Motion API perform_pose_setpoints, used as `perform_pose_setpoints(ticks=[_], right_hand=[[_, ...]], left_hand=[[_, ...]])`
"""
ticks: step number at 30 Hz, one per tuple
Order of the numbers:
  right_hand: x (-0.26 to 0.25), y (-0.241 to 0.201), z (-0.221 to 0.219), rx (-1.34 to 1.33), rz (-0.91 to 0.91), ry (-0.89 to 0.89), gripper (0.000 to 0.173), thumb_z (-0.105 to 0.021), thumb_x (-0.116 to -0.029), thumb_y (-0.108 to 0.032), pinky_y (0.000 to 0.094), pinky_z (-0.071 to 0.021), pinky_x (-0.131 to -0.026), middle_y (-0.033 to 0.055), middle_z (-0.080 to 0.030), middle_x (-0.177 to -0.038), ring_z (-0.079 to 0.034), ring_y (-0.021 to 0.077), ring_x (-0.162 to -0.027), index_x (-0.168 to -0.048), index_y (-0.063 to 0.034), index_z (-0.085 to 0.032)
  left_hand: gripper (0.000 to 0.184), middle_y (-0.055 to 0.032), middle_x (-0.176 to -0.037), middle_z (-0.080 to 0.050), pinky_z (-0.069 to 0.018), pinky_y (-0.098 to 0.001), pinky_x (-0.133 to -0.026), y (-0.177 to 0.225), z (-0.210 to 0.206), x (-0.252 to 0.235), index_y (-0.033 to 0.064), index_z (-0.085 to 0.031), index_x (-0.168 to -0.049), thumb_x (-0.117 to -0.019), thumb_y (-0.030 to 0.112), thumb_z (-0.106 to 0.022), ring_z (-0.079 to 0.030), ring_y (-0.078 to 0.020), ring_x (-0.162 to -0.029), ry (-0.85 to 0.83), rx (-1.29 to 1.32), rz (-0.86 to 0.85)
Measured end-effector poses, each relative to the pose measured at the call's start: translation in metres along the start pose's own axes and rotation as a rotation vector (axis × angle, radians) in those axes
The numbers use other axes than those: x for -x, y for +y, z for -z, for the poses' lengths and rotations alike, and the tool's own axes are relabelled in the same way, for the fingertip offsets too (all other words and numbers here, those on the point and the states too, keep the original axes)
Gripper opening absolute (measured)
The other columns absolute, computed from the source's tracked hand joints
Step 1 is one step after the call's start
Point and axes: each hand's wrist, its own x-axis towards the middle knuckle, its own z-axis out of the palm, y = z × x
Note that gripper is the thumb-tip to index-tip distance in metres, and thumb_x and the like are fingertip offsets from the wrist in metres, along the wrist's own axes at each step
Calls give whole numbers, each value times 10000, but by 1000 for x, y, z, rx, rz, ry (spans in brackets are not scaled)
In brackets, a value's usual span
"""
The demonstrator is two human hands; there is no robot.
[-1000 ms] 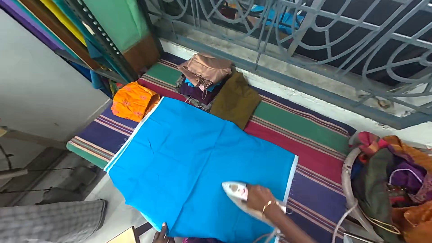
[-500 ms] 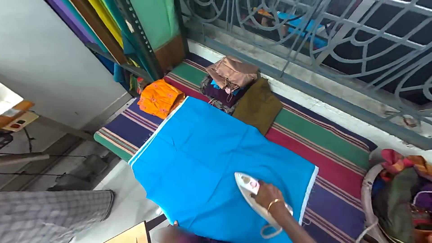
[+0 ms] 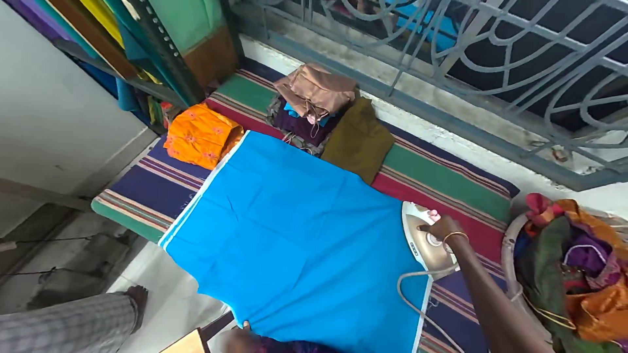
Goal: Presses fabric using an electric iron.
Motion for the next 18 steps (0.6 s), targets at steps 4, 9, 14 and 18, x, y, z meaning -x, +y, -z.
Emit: perform_pose_setpoints(ticks=[4, 9, 14, 18], right_hand=[[72, -22, -39, 127, 200, -172, 689, -810, -826, -480, 651, -494, -966, 264, -675, -1209, -640, 453, -1146, -1317, -31, -633], [193, -85, -89, 350, 397, -439, 724, -653, -944, -482, 603, -473, -1025, 244, -616, -1353, -597, 430, -1252, -1509, -73, -459], [141, -132, -57, 254, 422, -269, 611, -672, -953, -475, 610, -501, -971, 242, -656, -1276, -631, 431, -1191, -1392, -60, -575], [61, -164, -19, 215, 442, -107, 633, -746, -888, -486, 654, -507, -922, 270, -660, -1235, -635, 455, -1165, -1290, -10, -635]], left_hand=[[436, -212, -1267, -527, -504, -387, -879, 8, -8, 1, -45, -392, -1426, -1116, 261, -397, -575, -211, -1013, -87, 51, 34], [494, -265, -1417, -507, -486, -476, -971, 9, -15, 1, -26, -410, -1470, -1077, 252, -519, -567, -305, -1194, -62, 7, 6], [413, -231, -1271, -594, -522, -423, -892, 3, -18, 6, -36, -499, -1384, -1054, 200, -573, -614, -251, -1043, 38, 16, -59], [368, -237, -1241, -618, -528, -432, -880, 10, -21, 21, -39, -553, -1336, -1042, 179, -592, -625, -265, -1027, 121, 101, -60]])
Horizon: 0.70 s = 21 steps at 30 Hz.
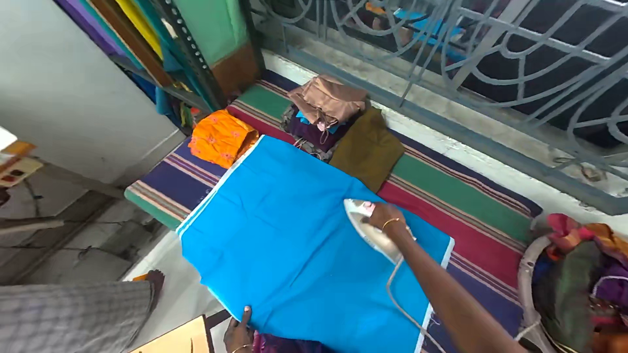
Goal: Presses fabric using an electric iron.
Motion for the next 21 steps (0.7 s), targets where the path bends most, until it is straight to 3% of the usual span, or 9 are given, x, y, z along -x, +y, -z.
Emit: perform_pose_setpoints(ticks=[4, 7, 9, 11, 14, 17, 21], right_hand=[[-5, -1, -3, 60, 59, -19, 681, -788, -852, -502, 641, -505, -942, 275, -659, -1233, -631, 456, -1171, -1295, -9, -631], [49, -24, -45, 160, 131, -154, 733, -764, -839, -566, 632, -507, -944, 252, -658, -1238, -629, 444, -1166, -1346, -62, -602], [93, -53, -74, 241, 166, -296, 825, -680, -881, -624, 617, -490, -994, 255, -623, -1328, -607, 440, -1227, -1476, -81, -503], [121, -86, -92, 272, 204, -368, 838, -639, -914, -608, 598, -480, -1020, 254, -604, -1367, -596, 430, -1255, -1518, -60, -449], [114, -131, -88, 243, 247, -306, 714, -631, -949, -561, 586, -484, -1006, 240, -640, -1308, -614, 416, -1228, -1432, -42, -539], [73, -165, -70, 113, 291, -77, 612, -730, -910, -510, 645, -532, -834, 281, -680, -1121, -665, 470, -1058, -1230, 3, -640], [23, -218, -44, 151, 201, -65, 651, -731, -895, -542, 625, -522, -887, 270, -668, -1191, -654, 434, -1127, -1202, 27, -653]], left_hand=[[328, -216, -1175, -604, -529, -380, -827, -1, 6, 0, -51, -548, -1284, -1069, 197, -539, -611, -232, -942, 37, 105, 51], [315, -218, -1176, -609, -535, -393, -832, -6, 10, -4, -63, -551, -1277, -1071, 175, -530, -617, -237, -941, 52, 166, 62], [327, -232, -1196, -612, -537, -406, -847, -10, 9, -9, -69, -542, -1290, -1068, 172, -535, -623, -250, -969, 55, 210, 57], [335, -245, -1235, -598, -533, -410, -886, -11, 6, -14, -77, -528, -1301, -1068, 163, -527, -621, -262, -1014, 52, 269, 53], [308, -250, -1181, -600, -535, -406, -841, -7, 1, -14, -88, -535, -1275, -1071, 142, -512, -615, -258, -949, 65, 250, 43], [239, -177, -985, -609, -540, -382, -754, -11, 6, -17, -81, -573, -1165, -1063, 131, -527, -598, -206, -815, 59, 202, 26], [163, -76, -789, -594, -533, -280, -609, -11, 18, -11, -52, -586, -1042, -1054, 103, -534, -584, -114, -637, -12, 210, -33]])
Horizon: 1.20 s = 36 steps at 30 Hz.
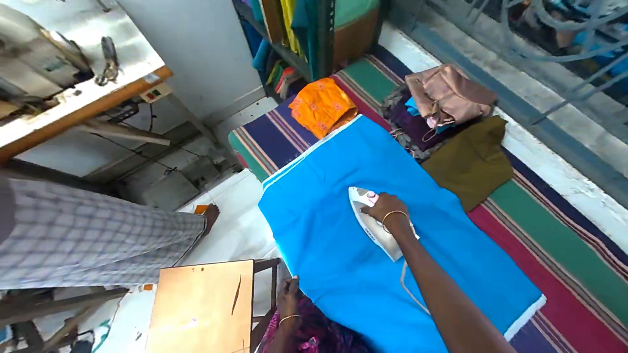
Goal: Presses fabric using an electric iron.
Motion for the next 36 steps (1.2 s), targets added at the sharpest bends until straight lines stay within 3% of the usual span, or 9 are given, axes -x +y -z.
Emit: perform_pose_setpoints(ticks=[5, 10, 15, 20, 23, 28, 31, 33, 36], right_hand=[[64, -11, -55, 68, 73, -112, 702, -726, -888, -553, 605, -530, -895, 250, -675, -1187, -660, 432, -1108, -1336, -30, -592], [107, -47, -82, 185, 47, -311, 764, -603, -951, -579, 558, -497, -1007, 216, -640, -1331, -627, 378, -1232, -1496, -59, -476], [38, -86, -40, 73, 132, -31, 636, -719, -915, -519, 627, -532, -844, 274, -681, -1136, -666, 455, -1069, -1260, 7, -625], [-31, -123, 3, 87, 64, 39, 611, -756, -866, -544, 608, -535, -836, 249, -690, -1115, -678, 408, -1062, -1091, 20, -688], [-11, -112, -12, 124, 101, -5, 643, -735, -882, -546, 606, -535, -872, 247, -685, -1158, -669, 417, -1093, -1206, 3, -658], [66, -80, -66, 249, 40, -250, 774, -641, -908, -620, 577, -513, -972, 218, -655, -1304, -642, 390, -1199, -1456, -86, -527], [68, -85, -64, 271, 4, -264, 764, -638, -905, -630, 548, -513, -984, 195, -651, -1317, -637, 364, -1218, -1445, -100, -533], [44, -99, -45, 235, 9, -212, 716, -645, -922, -609, 561, -501, -989, 207, -651, -1311, -627, 378, -1224, -1403, -83, -574], [-10, -116, -13, 121, 57, -8, 627, -715, -905, -562, 632, -526, -847, 268, -689, -1117, -671, 440, -1065, -1151, 14, -677]], left_hand=[[188, -63, -770, -602, -541, -270, -617, 8, 7, -14, -72, -598, -1060, -1059, 98, -518, -592, -100, -630, -140, -58, -1], [400, -246, -1215, -624, -537, -417, -896, 37, -8, -55, -80, -525, -1340, -1085, 225, -489, -641, -264, -1014, -242, -61, 99], [320, -184, -1052, -686, -575, -381, -788, 73, -20, -84, -39, -601, -1245, -1043, 209, -591, -683, -220, -883, -117, 81, 105], [262, -150, -966, -690, -581, -365, -776, 54, -8, -86, -34, -631, -1140, -1060, 205, -560, -683, -191, -846, -85, 133, 46], [272, -159, -1007, -677, -578, -379, -781, 53, -4, -91, -34, -610, -1148, -1080, 212, -516, -677, -209, -866, -106, 174, 94], [480, -248, -1339, -577, -537, -451, -905, 90, -12, -111, 12, -434, -1469, -1105, 325, -427, -634, -309, -1110, -239, 135, 188], [489, -267, -1319, -603, -512, -515, -967, 117, -24, -129, -20, -520, -1415, -1066, 322, -544, -619, -357, -1163, -162, 43, 144], [419, -262, -1192, -656, -516, -513, -926, 132, -28, -138, -54, -619, -1279, -1029, 282, -623, -644, -342, -1061, -43, 14, 92], [340, -194, -1013, -704, -541, -455, -825, 135, -28, -145, -28, -696, -1138, -995, 280, -679, -661, -257, -891, 52, 33, 16]])
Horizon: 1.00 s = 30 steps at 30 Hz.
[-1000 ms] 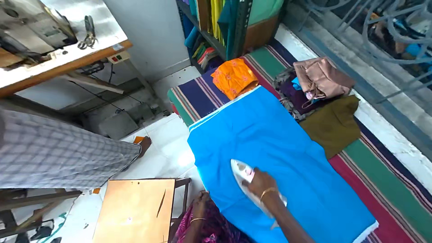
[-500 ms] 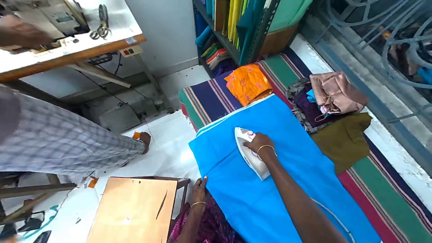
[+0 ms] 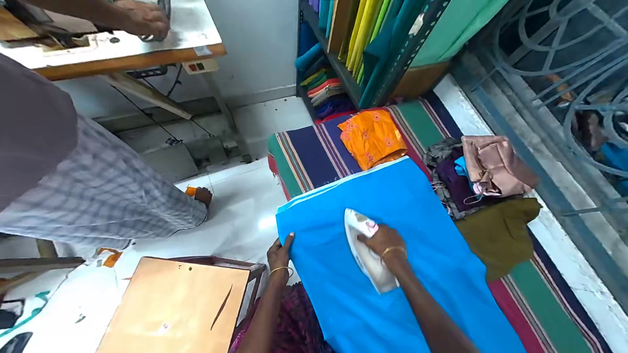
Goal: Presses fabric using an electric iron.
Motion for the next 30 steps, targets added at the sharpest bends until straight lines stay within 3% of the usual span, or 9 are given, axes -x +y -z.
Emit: perform_pose_setpoints(ticks=[3, 5, 8, 12, 15, 20, 23, 27, 30], right_hand=[[-41, -12, 29, -11, -67, 43, 622, -717, -895, -573, 623, -525, -851, 256, -692, -1122, -674, 413, -1077, -1079, 21, -702], [-36, -8, 24, -37, -42, 76, 603, -733, -898, -540, 633, -528, -831, 266, -689, -1113, -674, 431, -1064, -1115, 21, -686], [0, 6, -4, 12, -37, -18, 656, -701, -907, -569, 616, -530, -888, 244, -684, -1192, -663, 424, -1116, -1272, -28, -642], [65, 24, -46, 74, -139, -243, 777, -640, -913, -632, 573, -519, -978, 212, -666, -1296, -649, 389, -1198, -1473, -108, -516], [76, 29, -55, 64, -181, -230, 772, -663, -890, -644, 564, -533, -948, 203, -692, -1251, -670, 383, -1162, -1446, -122, -546], [10, 19, -2, -2, -183, -114, 705, -668, -914, -592, 572, -506, -991, 213, -655, -1310, -630, 385, -1224, -1387, -73, -598], [-19, 13, 17, -37, -192, -44, 668, -718, -898, -571, 584, -510, -959, 223, -670, -1258, -641, 390, -1188, -1311, -52, -640], [13, 12, -7, 1, -211, -162, 747, -670, -906, -605, 575, -514, -978, 212, -661, -1302, -644, 376, -1208, -1434, -89, -550], [39, 5, -25, 62, -197, -215, 766, -650, -903, -637, 549, -531, -958, 194, -688, -1258, -668, 367, -1172, -1445, -107, -542]], left_hand=[[317, -178, -960, -689, -533, -433, -771, -8, -1, -5, -30, -691, -1084, -1004, 275, -663, -640, -232, -829, 49, 29, 6], [308, -204, -1072, -666, -519, -438, -821, -6, 3, -10, -48, -645, -1179, -1003, 204, -670, -628, -262, -924, 90, -13, -62], [555, -316, -1354, -564, -429, -556, -1071, 12, 3, -14, -101, -480, -1409, -946, 104, -707, -549, -443, -1249, 138, -342, -402], [452, -213, -1370, -606, -393, -701, -999, 44, -41, -26, 59, -637, -1345, -941, 250, -703, -503, -502, -1296, 32, -787, -921], [486, -215, -1352, -618, -340, -687, -1070, 70, -75, -42, 59, -656, -1323, -932, 333, -750, -497, -472, -1322, -133, -974, -905], [206, -190, -1042, -731, -392, -681, -979, 87, -86, -52, 37, -748, -1002, -942, 234, -749, -630, -458, -1071, -181, -966, -910], [202, -202, -1089, -713, -442, -664, -927, 90, -85, -56, 27, -737, -1025, -987, 218, -689, -631, -464, -1068, -173, -973, -905], [237, -219, -1207, -688, -477, -653, -892, 98, -89, -59, 7, -716, -1118, -1025, 206, -626, -627, -470, -1119, -181, -983, -829], [243, -231, -1032, -713, -500, -612, -886, 100, -90, -61, -12, -696, -1075, -1032, 207, -600, -663, -454, -1032, -210, -1024, -819]])
